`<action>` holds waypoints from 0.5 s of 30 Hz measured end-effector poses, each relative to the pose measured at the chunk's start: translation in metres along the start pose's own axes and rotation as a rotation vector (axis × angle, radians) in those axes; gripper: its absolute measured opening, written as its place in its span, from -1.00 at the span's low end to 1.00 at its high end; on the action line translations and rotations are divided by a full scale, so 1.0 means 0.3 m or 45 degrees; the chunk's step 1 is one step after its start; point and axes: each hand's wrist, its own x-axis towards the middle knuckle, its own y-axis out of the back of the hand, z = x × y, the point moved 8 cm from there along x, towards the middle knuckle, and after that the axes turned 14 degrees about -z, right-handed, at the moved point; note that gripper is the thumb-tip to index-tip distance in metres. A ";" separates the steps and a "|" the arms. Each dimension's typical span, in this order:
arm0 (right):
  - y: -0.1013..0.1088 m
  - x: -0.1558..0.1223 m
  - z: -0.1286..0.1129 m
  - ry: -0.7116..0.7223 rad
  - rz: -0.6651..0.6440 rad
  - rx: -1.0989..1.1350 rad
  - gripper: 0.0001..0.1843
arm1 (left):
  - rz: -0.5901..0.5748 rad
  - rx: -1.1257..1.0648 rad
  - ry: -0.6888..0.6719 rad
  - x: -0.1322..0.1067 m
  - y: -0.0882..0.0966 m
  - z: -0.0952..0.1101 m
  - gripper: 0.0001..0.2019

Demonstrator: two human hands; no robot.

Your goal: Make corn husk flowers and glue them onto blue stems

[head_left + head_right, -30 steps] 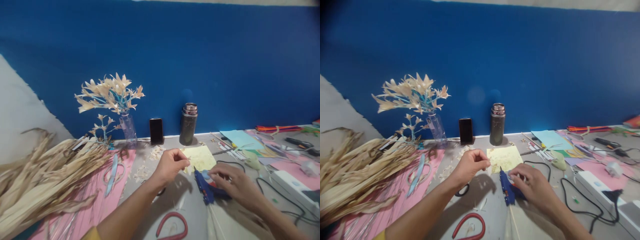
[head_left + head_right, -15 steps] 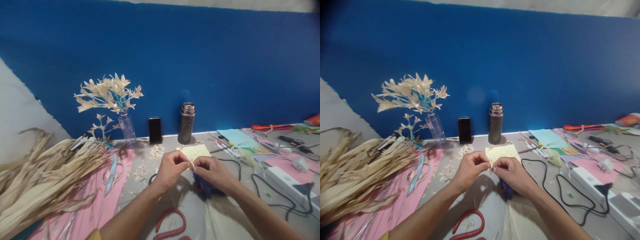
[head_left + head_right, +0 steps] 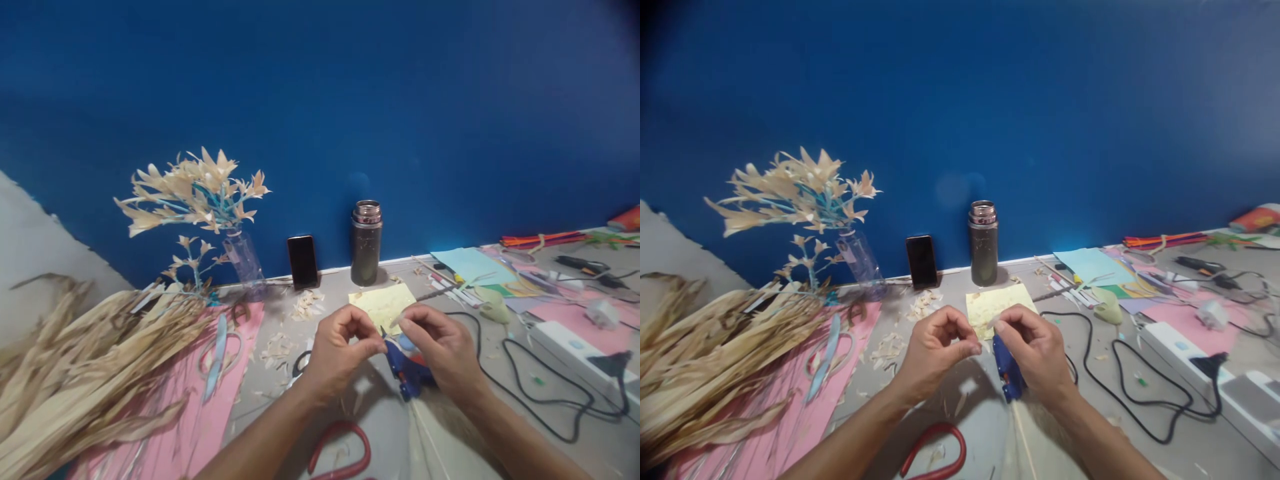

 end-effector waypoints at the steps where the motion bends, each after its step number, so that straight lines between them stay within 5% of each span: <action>1: -0.001 -0.003 -0.007 0.026 0.001 0.011 -0.75 | 0.004 -0.024 0.002 0.000 -0.005 0.001 -0.77; 6: -0.026 -0.004 -0.026 0.057 -0.083 0.027 -0.76 | -0.010 -0.031 0.007 -0.003 -0.023 0.008 -0.71; 15: -0.049 -0.006 -0.006 0.039 -0.171 0.048 -0.77 | 0.002 0.178 0.012 -0.005 -0.002 0.010 -0.89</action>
